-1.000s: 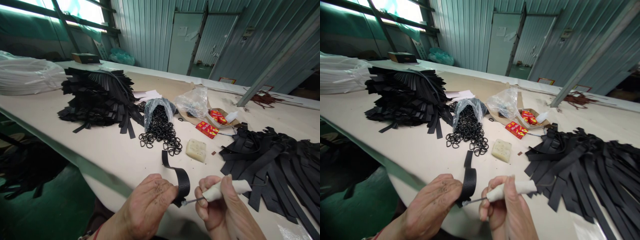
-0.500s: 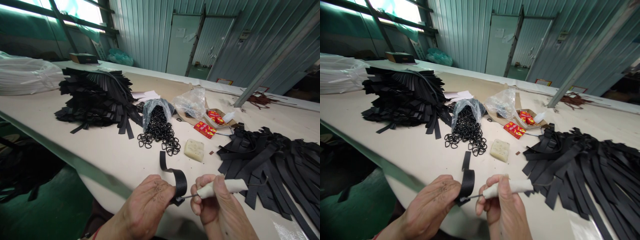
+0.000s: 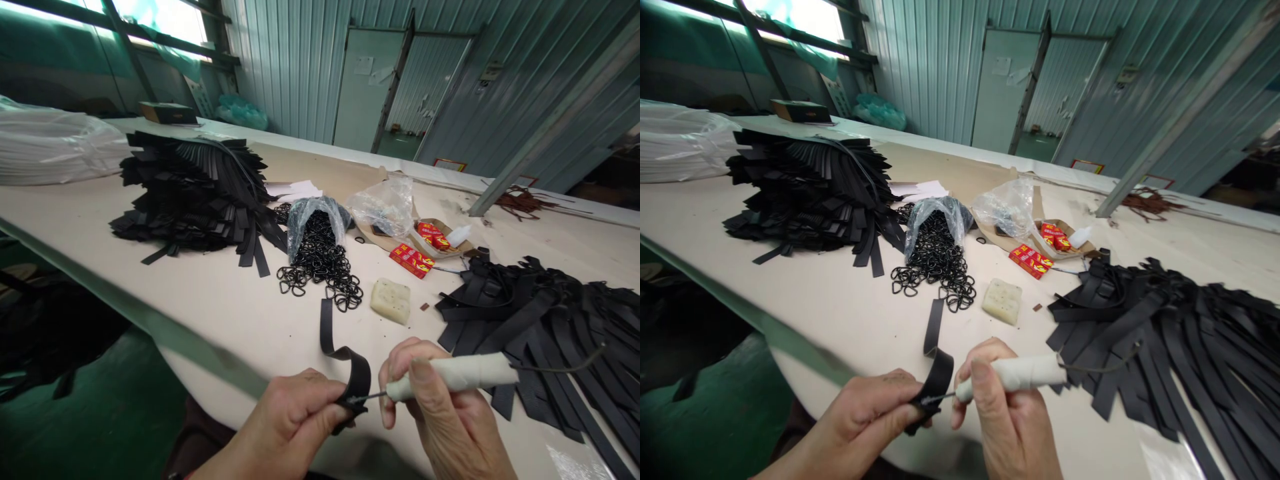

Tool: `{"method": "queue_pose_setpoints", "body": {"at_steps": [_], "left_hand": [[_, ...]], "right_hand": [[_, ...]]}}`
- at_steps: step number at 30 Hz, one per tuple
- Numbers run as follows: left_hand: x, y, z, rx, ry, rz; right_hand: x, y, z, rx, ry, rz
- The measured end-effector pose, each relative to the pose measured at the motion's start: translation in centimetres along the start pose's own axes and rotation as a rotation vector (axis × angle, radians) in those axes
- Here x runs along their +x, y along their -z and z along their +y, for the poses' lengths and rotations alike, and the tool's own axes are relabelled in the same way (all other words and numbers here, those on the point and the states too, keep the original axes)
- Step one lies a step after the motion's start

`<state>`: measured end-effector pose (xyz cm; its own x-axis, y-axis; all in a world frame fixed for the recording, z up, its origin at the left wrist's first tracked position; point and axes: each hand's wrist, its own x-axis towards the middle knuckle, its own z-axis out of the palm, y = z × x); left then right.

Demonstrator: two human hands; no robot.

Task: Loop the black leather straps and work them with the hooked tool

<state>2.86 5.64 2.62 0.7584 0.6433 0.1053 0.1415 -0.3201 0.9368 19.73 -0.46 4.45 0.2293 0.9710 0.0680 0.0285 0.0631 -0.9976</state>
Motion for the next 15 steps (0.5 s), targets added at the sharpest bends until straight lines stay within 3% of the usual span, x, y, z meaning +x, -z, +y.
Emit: {"method": "queue_pose_setpoints", "body": {"at_steps": [4,9,12,15], "left_hand": [[-0.6,-0.2,0.4,-0.266,0.222,-0.078],[-1.4,-0.9,0.5,-0.507,0.365,-0.087],[-1.5,-1.6,0.0,-0.545,0.397,-0.047],[-1.9,-2.3,-1.0,-0.554,0.459,0.05]], "right_hand": [[1.1,-0.1,-1.4,-0.164,-0.091,-0.156],[2.1,-1.3,-0.8,-0.142,-0.351,-0.19],[3.0,-1.9,-0.4,-0.137,-0.383,-0.093],[4.3,-1.5,-1.6,0.015,-0.222,0.163]]}}
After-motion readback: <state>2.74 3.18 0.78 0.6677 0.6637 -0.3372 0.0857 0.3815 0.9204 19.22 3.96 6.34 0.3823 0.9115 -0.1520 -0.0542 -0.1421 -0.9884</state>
